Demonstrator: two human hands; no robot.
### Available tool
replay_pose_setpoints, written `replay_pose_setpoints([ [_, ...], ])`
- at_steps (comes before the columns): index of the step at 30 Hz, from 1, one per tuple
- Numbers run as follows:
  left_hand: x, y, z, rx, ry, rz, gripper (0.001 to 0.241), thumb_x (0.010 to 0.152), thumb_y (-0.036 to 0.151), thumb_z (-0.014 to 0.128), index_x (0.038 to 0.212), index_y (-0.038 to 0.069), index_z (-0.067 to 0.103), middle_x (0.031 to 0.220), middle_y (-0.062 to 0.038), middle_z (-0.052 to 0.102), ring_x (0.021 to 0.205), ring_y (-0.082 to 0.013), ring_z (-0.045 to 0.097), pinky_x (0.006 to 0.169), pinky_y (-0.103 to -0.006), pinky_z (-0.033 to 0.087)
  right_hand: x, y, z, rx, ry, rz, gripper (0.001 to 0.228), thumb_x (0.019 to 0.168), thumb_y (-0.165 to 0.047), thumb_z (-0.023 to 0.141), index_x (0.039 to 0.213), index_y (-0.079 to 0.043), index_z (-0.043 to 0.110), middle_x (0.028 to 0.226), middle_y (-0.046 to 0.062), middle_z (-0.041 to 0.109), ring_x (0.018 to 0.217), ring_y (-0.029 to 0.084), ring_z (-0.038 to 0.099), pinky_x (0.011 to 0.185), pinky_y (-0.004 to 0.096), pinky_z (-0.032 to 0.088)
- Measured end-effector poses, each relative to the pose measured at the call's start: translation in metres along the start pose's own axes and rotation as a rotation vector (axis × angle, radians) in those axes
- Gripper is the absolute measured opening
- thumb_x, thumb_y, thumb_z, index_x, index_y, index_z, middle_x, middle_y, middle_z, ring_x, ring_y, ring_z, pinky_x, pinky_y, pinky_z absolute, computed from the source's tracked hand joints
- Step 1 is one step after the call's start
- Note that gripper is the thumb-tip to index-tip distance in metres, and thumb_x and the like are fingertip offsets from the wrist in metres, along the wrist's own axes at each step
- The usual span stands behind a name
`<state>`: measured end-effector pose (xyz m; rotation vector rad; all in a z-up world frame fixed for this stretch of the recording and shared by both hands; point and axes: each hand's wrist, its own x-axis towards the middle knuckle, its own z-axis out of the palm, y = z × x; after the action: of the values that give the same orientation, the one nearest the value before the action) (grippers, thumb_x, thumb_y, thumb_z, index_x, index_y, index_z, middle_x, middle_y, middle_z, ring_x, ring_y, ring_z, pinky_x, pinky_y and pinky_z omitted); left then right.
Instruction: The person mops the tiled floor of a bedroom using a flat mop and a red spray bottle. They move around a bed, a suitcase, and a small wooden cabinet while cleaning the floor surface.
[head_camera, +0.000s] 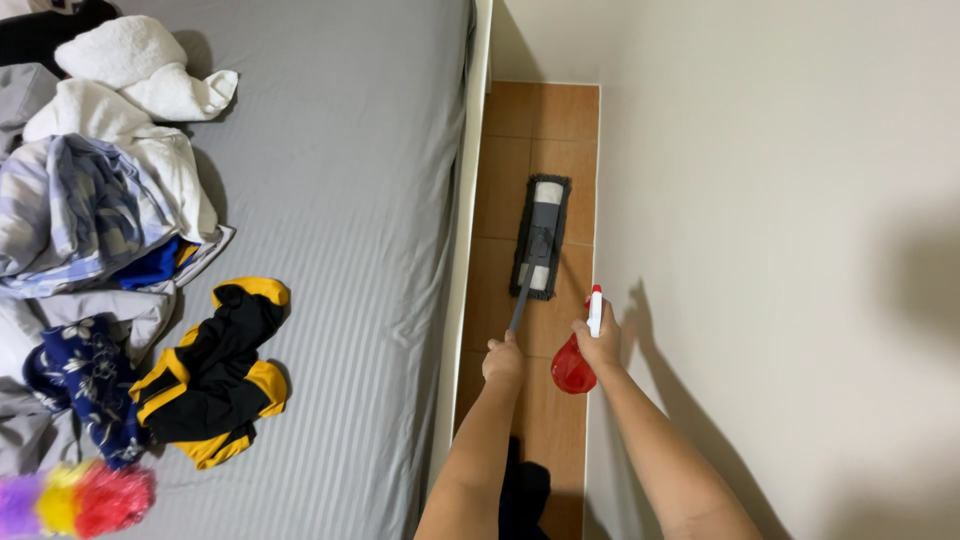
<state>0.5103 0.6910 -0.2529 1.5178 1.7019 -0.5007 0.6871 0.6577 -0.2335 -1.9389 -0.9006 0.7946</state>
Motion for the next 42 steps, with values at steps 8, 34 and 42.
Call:
replay_pose_setpoints([
  [8, 0.111, 0.011, 0.015, -0.017, 0.036, 0.023, 0.051, 0.109, 0.026, 0.035, 0.159, 0.014, 0.030, 0.141, -0.025, 0.053, 0.125, -0.0392, 0.061, 0.098, -0.0486, 0.056, 0.088, 0.023, 0.035, 0.035, 0.005, -0.028, 0.050, 0.076, -0.010, 0.069, 0.126, -0.011, 0.058, 0.108, 0.015, 0.069, 0.087, 0.026, 0.068, 0.079, 0.039, 0.055],
  [34, 0.176, 0.040, -0.062, -0.176, -0.109, -0.079, 0.066, 0.097, 0.012, 0.054, 0.159, 0.020, 0.031, 0.154, -0.022, 0.041, 0.139, -0.0390, 0.050, 0.114, -0.0460, 0.046, 0.307, -0.033, 0.051, -0.116, 0.153, 0.091, 0.022, 0.081, -0.017, 0.060, 0.091, 0.000, 0.070, 0.078, 0.021, 0.072, 0.075, 0.036, 0.072, 0.071, 0.046, 0.055],
  [42, 0.172, 0.066, -0.050, -0.219, -0.072, -0.029, 0.060, 0.100, 0.014, 0.050, 0.157, 0.015, 0.032, 0.152, -0.023, 0.043, 0.137, -0.0403, 0.050, 0.112, -0.0464, 0.046, 0.310, -0.022, 0.057, -0.191, 0.162, 0.123, 0.025, 0.083, -0.017, 0.059, 0.095, 0.000, 0.073, 0.084, 0.024, 0.072, 0.081, 0.040, 0.072, 0.077, 0.049, 0.054],
])
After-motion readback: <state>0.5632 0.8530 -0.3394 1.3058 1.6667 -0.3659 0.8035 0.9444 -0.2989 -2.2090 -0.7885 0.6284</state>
